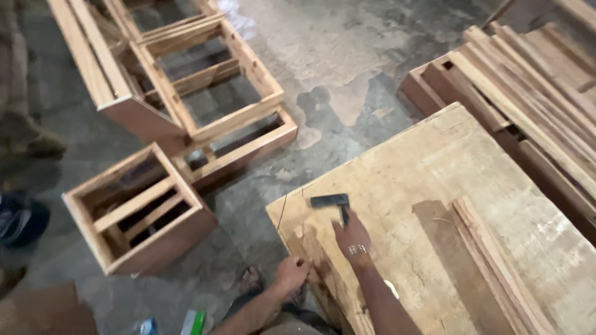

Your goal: The person measures wooden planks on a workbench using a tape measure and a long steel ruler, marks cut lines with a pencil, and squares the marks with an L-shaped framing square. They reposition planks one at a time and repeat the measure-and-mark cycle across several boards.

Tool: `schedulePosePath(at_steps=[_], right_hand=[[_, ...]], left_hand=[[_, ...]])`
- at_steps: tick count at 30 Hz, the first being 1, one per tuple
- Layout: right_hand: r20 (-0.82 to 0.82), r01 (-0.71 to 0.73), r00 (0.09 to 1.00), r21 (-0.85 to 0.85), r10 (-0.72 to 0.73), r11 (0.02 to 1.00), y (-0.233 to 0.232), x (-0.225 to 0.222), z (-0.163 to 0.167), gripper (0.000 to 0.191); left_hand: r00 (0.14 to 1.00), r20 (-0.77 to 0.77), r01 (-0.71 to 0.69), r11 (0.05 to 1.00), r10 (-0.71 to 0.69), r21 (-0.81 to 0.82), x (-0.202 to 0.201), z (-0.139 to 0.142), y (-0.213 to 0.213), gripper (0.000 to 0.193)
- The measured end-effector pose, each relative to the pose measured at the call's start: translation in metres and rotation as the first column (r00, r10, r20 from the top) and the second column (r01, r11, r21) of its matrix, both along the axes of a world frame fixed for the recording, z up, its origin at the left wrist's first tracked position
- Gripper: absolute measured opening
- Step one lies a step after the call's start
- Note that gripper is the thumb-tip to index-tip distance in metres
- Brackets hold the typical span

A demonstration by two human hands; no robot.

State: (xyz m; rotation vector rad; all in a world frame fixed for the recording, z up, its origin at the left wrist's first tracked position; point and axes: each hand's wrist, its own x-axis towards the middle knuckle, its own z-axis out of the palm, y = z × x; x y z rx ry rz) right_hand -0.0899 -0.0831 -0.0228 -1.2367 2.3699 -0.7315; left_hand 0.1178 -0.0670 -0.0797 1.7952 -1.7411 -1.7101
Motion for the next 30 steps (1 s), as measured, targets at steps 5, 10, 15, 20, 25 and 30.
schedulePosePath(at_steps=[5,10,15,20,25,30], right_hand=[[0.04,-0.07,0.997,0.221,0.063,0.973,-0.078,0.006,-0.004,0.076],[-0.05,-0.115,0.99,0.239,0.13,0.964,-0.078,0.004,-0.016,0.048],[-0.099,-0.101,0.985,0.338,0.142,0.936,-0.046,0.01,-0.019,0.036],[-0.116,-0.062,0.984,0.475,0.132,0.878,-0.003,0.009,-0.012,0.026],[-0.145,0.232,0.97,0.316,-0.194,0.92,0.025,0.001,-0.013,0.056],[-0.169,0.248,0.966,0.372,-0.197,0.894,0.029,-0.014,-0.019,0.061]], left_hand=[[0.999,-0.014,-0.043,0.999,0.043,-0.006,-0.009,0.002,0.016,0.033],[0.999,0.025,-0.024,0.995,0.027,-0.095,-0.011,0.007,0.032,0.035],[0.996,-0.068,-0.044,0.995,0.05,0.088,-0.012,0.024,0.034,0.034],[0.999,-0.028,-0.034,0.999,0.034,0.012,-0.022,0.037,0.034,0.035],[1.0,0.001,-0.003,0.998,0.003,-0.068,-0.027,0.042,0.034,0.033],[0.994,0.091,0.057,0.997,-0.052,-0.051,-0.027,0.044,0.035,0.041]])
